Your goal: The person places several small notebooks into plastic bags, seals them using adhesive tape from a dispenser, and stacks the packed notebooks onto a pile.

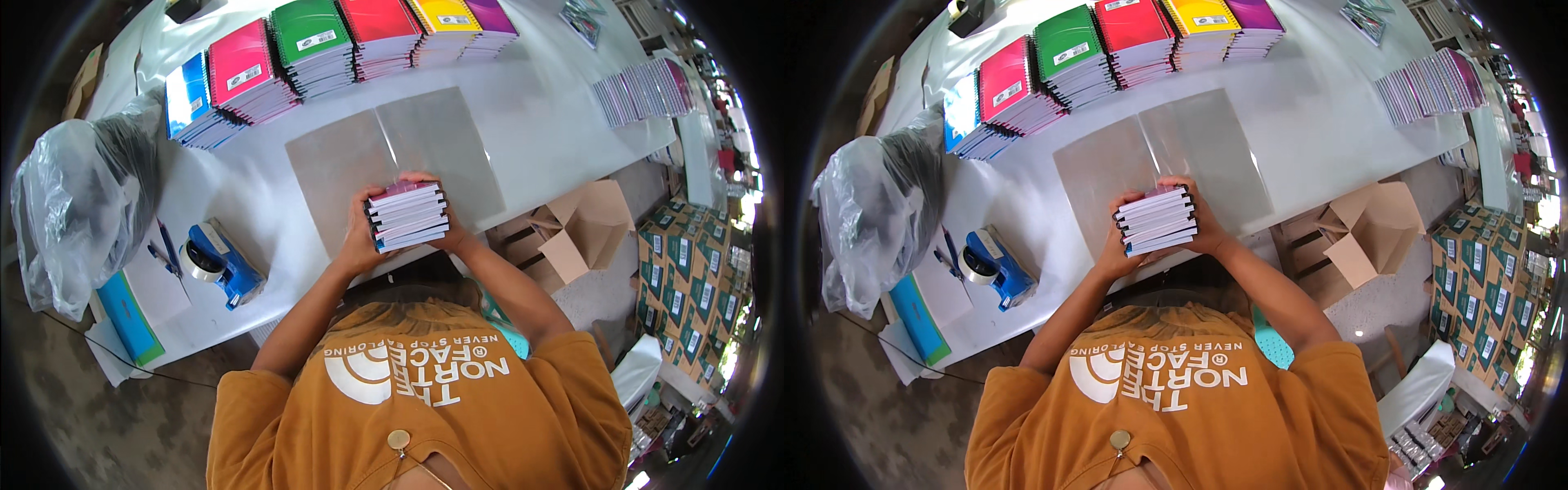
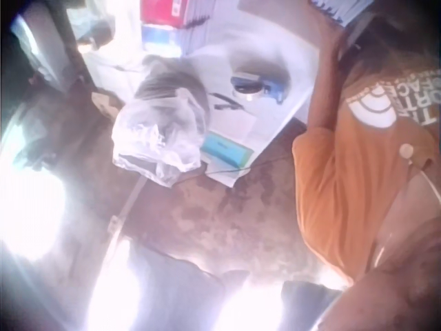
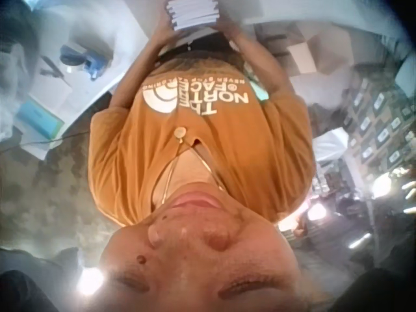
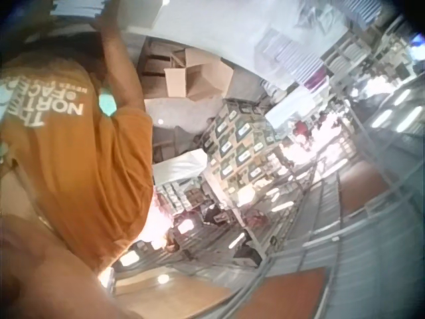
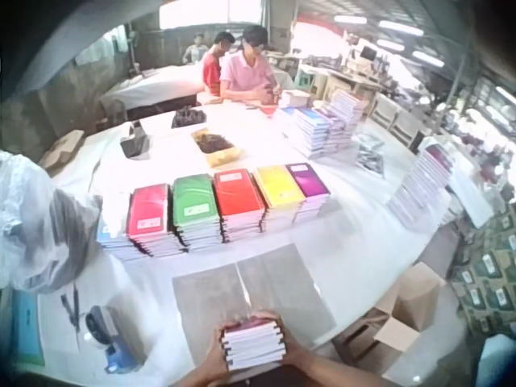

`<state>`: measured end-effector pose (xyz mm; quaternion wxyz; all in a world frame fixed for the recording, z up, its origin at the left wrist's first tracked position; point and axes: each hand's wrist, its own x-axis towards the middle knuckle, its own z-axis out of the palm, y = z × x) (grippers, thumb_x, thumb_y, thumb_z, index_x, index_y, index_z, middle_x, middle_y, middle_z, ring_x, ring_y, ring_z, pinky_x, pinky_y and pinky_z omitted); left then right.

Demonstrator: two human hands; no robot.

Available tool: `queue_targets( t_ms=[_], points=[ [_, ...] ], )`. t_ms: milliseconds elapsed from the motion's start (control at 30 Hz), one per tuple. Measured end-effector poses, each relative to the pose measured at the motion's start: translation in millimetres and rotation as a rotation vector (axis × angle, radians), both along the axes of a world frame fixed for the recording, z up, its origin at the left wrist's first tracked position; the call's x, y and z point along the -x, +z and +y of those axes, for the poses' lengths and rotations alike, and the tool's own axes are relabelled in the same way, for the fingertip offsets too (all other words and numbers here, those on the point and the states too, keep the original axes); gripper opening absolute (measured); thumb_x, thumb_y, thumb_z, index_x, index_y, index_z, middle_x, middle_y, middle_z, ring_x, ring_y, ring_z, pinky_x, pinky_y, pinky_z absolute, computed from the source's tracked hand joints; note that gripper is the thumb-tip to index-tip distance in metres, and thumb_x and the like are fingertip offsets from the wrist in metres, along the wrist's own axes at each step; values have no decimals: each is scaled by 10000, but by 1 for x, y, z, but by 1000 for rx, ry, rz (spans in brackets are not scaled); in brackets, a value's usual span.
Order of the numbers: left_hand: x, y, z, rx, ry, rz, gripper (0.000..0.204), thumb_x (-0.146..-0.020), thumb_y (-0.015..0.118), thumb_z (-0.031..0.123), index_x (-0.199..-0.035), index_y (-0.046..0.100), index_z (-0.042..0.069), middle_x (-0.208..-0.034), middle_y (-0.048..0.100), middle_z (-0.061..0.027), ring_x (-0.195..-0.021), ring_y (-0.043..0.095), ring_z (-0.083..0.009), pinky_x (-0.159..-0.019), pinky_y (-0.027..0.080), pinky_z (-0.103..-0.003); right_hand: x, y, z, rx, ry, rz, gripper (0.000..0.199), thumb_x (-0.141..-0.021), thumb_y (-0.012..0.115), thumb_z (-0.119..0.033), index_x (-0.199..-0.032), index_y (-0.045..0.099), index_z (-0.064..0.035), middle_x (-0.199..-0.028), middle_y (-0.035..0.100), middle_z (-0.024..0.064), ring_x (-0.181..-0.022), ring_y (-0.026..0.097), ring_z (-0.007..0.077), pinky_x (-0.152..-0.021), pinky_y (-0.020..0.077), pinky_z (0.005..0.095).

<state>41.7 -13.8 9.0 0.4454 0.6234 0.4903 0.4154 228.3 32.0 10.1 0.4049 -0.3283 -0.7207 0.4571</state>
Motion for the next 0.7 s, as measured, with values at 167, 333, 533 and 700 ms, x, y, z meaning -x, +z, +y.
queue_targets(
  t_ms=[167,333,533,700],
  points=[
    [3,28,2,178,-16,-189,978,-605,842,217,-1352,237,37,-1319,321,-128,-1233,366,-260,-1023,326,-374,-9,29,8,161,137,115,1087,-507,899,-400,-1352,312,-51,-1274,421,125,-1206,409,257,-1034,317,351],
    [-8,47,-31,-115,387,109,904,-608,799,96,-1306,225,66,-1234,341,-153,-1164,381,-263,-999,315,-383,-8,53,8,486,175,415,984,-687,675,-656,-1359,313,-36,-1243,419,95,-1175,402,198,-1019,301,321],
    [-47,70,-54,-339,596,475,734,-609,770,67,-1203,341,103,-1147,381,-165,-1070,411,-285,-921,362,-397,-11,40,10,496,242,424,755,-805,577,-567,-1301,388,-31,-1198,421,100,-1141,418,199,-999,311,320],
    [-64,98,-52,-338,501,807,543,-545,815,103,-1022,700,337,-1198,370,-98,-1104,347,-317,-914,362,-379,-11,39,17,522,300,447,699,-805,588,-546,-1256,418,-41,-1157,433,83,-1065,436,169,-941,343,304]
  ],
)
